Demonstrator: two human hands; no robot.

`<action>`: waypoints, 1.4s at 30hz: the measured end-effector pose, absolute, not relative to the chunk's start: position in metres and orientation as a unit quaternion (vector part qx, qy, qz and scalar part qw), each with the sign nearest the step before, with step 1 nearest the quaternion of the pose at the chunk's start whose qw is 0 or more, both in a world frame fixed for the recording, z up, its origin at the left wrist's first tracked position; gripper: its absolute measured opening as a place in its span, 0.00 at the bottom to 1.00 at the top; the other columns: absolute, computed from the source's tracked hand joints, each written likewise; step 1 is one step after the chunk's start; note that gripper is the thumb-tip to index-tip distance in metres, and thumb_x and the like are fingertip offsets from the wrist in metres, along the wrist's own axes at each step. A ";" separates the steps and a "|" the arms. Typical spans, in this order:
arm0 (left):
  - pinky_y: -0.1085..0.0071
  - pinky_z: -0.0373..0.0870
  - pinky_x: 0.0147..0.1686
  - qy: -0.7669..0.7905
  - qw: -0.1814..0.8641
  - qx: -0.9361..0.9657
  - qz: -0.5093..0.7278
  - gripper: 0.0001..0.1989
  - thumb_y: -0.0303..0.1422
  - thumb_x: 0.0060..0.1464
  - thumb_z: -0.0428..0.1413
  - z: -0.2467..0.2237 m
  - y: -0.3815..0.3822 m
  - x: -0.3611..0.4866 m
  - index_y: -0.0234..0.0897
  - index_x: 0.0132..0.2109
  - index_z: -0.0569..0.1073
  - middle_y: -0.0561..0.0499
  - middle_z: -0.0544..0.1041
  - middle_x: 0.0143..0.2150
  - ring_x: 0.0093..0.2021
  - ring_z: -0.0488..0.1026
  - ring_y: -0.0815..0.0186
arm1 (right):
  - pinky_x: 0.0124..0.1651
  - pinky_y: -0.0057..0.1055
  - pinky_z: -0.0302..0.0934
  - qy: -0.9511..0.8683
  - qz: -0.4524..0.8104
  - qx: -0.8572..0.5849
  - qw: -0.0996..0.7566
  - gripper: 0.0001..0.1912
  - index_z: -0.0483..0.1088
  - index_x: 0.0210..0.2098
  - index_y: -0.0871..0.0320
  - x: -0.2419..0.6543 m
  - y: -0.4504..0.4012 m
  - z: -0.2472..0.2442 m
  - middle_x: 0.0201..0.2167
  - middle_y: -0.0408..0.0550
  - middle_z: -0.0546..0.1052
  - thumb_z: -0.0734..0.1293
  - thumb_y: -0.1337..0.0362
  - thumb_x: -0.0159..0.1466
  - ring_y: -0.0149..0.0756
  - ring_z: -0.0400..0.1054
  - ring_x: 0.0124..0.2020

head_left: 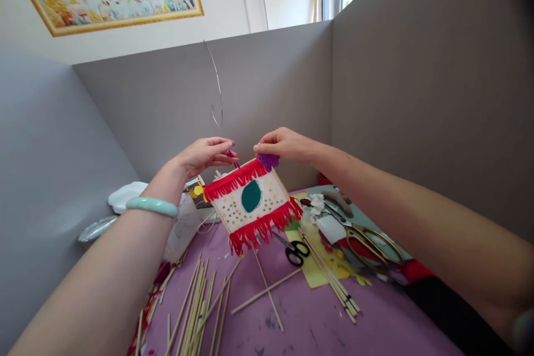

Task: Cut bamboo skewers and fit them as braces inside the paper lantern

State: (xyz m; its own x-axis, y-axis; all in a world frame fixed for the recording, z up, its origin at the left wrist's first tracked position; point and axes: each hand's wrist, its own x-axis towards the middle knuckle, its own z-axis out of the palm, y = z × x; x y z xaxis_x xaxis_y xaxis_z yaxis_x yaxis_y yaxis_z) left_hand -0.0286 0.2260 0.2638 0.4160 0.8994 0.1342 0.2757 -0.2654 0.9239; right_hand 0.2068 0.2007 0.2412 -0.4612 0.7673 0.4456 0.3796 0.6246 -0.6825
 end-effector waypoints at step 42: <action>0.62 0.60 0.55 0.375 0.435 0.691 0.439 0.15 0.40 0.48 0.58 0.107 0.038 -0.067 0.55 0.45 0.75 0.56 0.68 0.57 0.59 0.60 0.55 | 0.24 0.28 0.49 -0.778 0.326 -0.398 0.360 0.14 0.74 0.28 0.55 0.220 0.046 0.202 0.24 0.44 0.71 0.62 0.54 0.60 0.30 0.59 0.22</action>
State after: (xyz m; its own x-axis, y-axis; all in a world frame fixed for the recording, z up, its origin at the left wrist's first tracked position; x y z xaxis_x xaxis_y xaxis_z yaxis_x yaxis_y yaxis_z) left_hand -0.0668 0.0380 0.1072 0.3343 0.8999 0.2801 0.1360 -0.3401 0.9305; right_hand 0.2203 0.0457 0.2016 -0.4243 0.8542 0.3004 0.3845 0.4704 -0.7943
